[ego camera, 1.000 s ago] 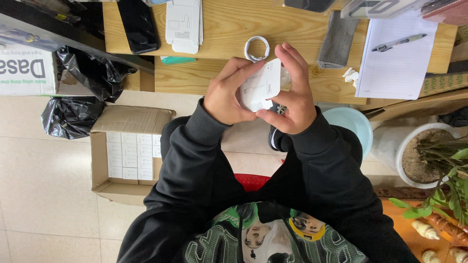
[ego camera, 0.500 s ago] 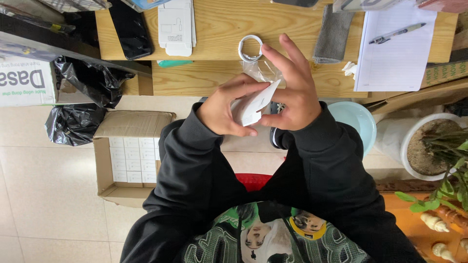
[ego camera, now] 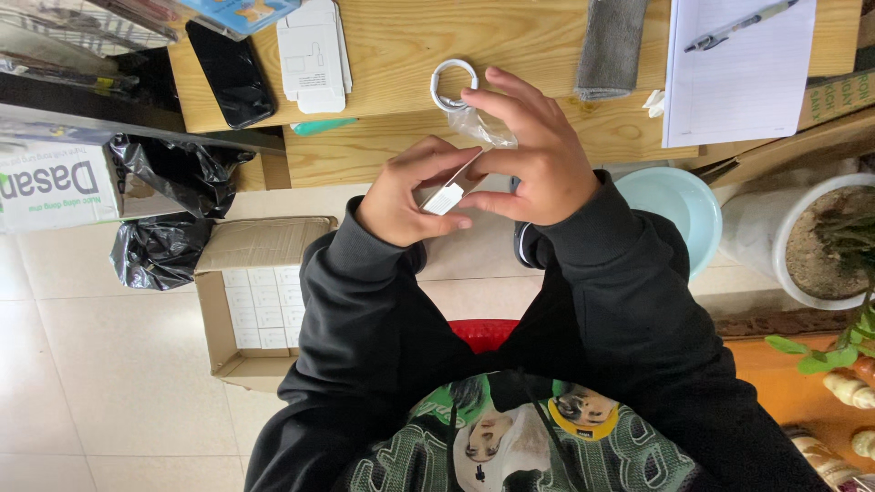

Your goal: The person wipes a gray cloth over a workspace, then coils a white cable and places it into a small white cardboard box along with some instructional leaflets.

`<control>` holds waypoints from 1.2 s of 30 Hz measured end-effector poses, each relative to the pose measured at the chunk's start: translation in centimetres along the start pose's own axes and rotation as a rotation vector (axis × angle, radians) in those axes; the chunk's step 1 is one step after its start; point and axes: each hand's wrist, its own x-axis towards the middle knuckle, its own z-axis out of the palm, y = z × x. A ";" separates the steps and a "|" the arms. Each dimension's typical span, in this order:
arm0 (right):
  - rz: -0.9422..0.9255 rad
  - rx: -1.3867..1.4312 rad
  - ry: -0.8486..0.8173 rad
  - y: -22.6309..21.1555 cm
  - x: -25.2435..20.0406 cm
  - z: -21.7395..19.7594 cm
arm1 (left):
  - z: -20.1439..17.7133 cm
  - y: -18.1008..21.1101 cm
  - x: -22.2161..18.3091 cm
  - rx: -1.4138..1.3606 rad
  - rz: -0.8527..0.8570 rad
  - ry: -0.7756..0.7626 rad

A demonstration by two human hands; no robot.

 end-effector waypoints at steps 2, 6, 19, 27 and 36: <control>-0.032 0.062 0.016 0.8 0.0 0.1 | 0.2 0.2 0.5 0.002 -0.016 0.007; 0.074 0.344 0.109 1.6 -1.1 1.2 | 1.1 -0.7 0.4 -0.191 -0.003 0.096; 0.382 0.900 0.317 4.3 -2.7 5.8 | 2.6 -0.8 1.5 -0.513 -0.008 0.403; 0.471 0.890 0.319 2.0 -0.7 4.4 | 2.5 -3.7 1.9 -0.409 -0.053 0.576; 0.670 0.755 0.367 2.2 -0.8 3.8 | 2.2 -5.0 2.1 -0.387 -0.143 0.579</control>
